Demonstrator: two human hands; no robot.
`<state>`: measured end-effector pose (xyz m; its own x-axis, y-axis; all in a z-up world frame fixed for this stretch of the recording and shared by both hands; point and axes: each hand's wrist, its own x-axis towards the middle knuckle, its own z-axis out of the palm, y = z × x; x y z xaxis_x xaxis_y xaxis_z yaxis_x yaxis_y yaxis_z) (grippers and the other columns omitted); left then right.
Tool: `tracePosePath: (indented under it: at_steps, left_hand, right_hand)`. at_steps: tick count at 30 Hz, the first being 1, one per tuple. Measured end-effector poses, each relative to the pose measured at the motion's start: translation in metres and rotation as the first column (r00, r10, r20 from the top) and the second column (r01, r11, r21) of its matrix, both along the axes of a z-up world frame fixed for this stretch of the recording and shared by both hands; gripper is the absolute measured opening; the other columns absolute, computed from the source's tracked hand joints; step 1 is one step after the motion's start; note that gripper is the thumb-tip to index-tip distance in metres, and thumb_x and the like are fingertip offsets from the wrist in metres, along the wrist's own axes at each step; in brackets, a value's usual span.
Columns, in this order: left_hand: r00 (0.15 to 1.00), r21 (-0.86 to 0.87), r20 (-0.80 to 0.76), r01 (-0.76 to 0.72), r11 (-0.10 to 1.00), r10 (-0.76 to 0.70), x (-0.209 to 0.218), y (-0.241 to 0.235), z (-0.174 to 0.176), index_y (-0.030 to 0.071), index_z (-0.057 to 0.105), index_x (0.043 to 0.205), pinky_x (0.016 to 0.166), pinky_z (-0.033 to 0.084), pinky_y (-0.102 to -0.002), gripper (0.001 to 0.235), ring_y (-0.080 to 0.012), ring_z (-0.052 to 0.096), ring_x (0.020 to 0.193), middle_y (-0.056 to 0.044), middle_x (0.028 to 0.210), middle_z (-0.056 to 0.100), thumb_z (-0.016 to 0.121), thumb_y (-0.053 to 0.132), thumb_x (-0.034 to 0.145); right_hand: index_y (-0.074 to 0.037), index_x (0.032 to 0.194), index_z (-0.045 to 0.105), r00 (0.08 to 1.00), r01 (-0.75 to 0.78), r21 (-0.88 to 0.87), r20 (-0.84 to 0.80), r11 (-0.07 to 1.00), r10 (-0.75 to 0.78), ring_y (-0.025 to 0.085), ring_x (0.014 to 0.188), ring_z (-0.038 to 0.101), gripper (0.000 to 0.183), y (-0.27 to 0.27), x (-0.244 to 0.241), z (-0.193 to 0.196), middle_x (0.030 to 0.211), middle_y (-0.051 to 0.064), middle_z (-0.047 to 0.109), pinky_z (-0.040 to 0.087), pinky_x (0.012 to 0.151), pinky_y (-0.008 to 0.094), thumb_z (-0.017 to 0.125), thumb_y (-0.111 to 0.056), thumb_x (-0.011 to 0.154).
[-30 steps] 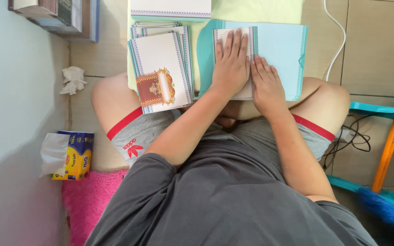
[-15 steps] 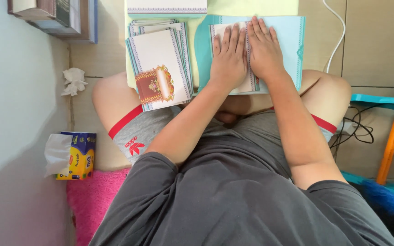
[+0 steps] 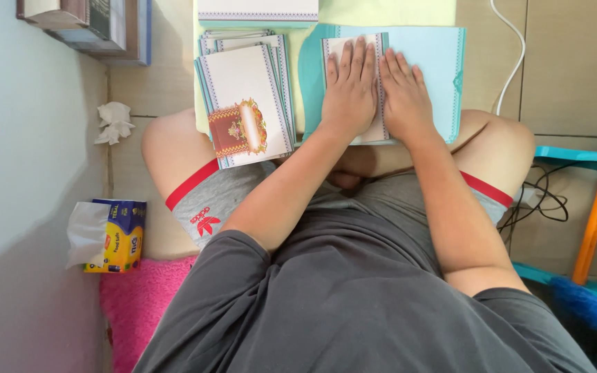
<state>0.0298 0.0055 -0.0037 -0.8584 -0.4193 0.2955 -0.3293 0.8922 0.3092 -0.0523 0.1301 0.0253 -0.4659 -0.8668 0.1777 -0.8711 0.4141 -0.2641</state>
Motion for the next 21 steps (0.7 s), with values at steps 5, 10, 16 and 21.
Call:
tracePosePath:
  at_steps: [5, 10, 16, 21]
  left_hand:
    - [0.998, 0.05, 0.06, -0.01, 0.999, 0.007, 0.0, 0.0, 0.008, 0.003, 0.03, 0.158, 0.129, 0.015, -0.055, 0.062, -0.0323, 0.024, 0.156, -0.014, 0.167, 0.028, 0.044, 0.025, 0.102]
    - [1.0, 0.063, 0.009, -0.024, 0.998, 0.024, -0.004, -0.002, -0.002, 0.0, 0.029, 0.158, 0.129, 0.014, -0.055, 0.065, -0.0336, 0.023, 0.157, -0.017, 0.167, 0.027, 0.047, 0.024, 0.1]
    - [0.996, 0.076, -0.075, -0.032, 0.997, 0.038, -0.002, -0.002, 0.001, -0.001, 0.031, 0.157, 0.129, 0.012, -0.061, 0.064, -0.0406, 0.019, 0.156, -0.024, 0.166, 0.021, 0.049, 0.019, 0.099]
    - [0.984, 0.11, -0.144, -0.084, 0.99, 0.1, 0.008, 0.0, 0.005, 0.002, 0.039, 0.151, 0.123, 0.011, -0.071, 0.06, -0.0494, 0.014, 0.157, -0.029, 0.166, 0.013, 0.052, 0.013, 0.094]
  right_hand:
    - [0.004, 0.158, 0.042, 1.0, -0.006, -0.018, -0.031, 1.0, 0.005, 0.038, 0.154, 0.031, 0.058, -0.03, -0.03, 0.0, 0.166, 0.021, 0.039, 0.021, 0.124, 0.053, 0.042, -0.001, 0.1]
    - [0.005, 0.156, 0.042, 1.0, 0.02, -0.054, -0.006, 0.998, -0.02, 0.037, 0.152, 0.036, 0.055, 0.027, 0.037, 0.005, 0.163, 0.023, 0.04, 0.025, 0.123, 0.054, 0.045, -0.005, 0.102]
    - [0.003, 0.148, 0.047, 0.992, 0.056, -0.163, 0.119, 0.985, -0.037, 0.042, 0.141, 0.049, 0.053, 0.076, 0.091, 0.016, 0.153, 0.024, 0.05, 0.04, 0.119, 0.051, 0.048, 0.003, 0.095]
    - [0.0, 0.145, 0.045, 0.571, 0.426, -0.189, 0.815, 0.885, -0.101, 0.019, 0.106, 0.058, 0.05, 0.063, 0.056, 0.007, 0.133, 0.016, 0.05, 0.059, 0.08, 0.035, 0.058, -0.006, 0.097]
